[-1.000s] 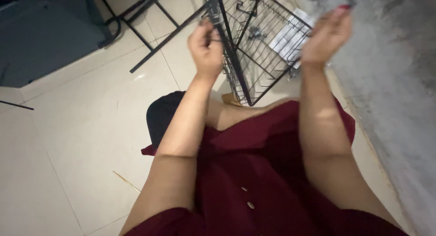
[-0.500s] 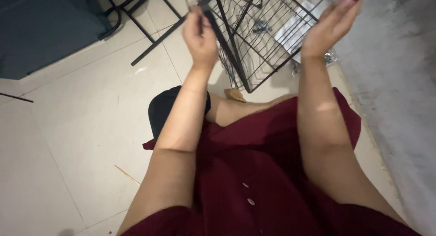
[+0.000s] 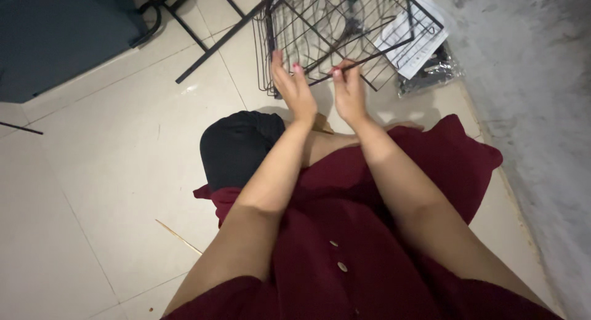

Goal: The person assembles a black wire dish rack by hand, inserting vertical support rods into the grid frame and attaching the base legs. The person briefly consults an instruction sheet before continuing to secure the rack components.

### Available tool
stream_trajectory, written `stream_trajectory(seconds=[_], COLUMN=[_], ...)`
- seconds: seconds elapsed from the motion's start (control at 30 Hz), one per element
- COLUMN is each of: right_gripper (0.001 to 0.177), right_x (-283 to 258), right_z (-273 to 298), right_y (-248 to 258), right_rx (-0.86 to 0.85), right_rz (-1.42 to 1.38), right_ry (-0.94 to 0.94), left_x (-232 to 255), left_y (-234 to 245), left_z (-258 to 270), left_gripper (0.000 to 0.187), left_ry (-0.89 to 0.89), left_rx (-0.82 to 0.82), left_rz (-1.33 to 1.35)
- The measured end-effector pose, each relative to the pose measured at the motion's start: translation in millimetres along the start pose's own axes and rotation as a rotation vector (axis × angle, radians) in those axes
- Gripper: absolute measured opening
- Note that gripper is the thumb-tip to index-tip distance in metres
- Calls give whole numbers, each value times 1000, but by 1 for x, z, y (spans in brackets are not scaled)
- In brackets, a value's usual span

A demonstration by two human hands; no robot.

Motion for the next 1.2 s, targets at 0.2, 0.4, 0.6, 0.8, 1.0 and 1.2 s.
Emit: stream_trajectory(seconds=[0.2,0.4,0.6,0.8,1.0,1.2], right_gripper=[20,24,20,21,23,13], right_x=[-38,-105,-92,-82,-67,-100], right_z=[-30,-101,-135,-103,-38,37], right_y=[-6,38,73,99,33,-22], right_rx=[22,5,-94,153,55,308], right_rz=[-51,77,-83,-245,-186,-79], right_ry=[-20,55,-286,-321,-200,-148], left_x=[28,86,72,23,42,43], left_y=[9,30,6,7,2,-2], left_z=[-8,-37,-63,-74,-61,-48], left_gripper=[80,69,49,41,39,54], left_ry=[-217,-218,269,211,237,84], left_rx=[-234,-368,-466,-107,-195,-228], left_rz=[-338,-143,-5,98,27,19])
Point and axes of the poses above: each hand's wrist, its own z-axis away from the middle knuckle, its own y-axis out of the back of the hand, x = y × z, the point moved 3 cm from there along -z, towards the middle knuckle, and after that the axes turned 2 degrees about z, right-handed, at the moved point
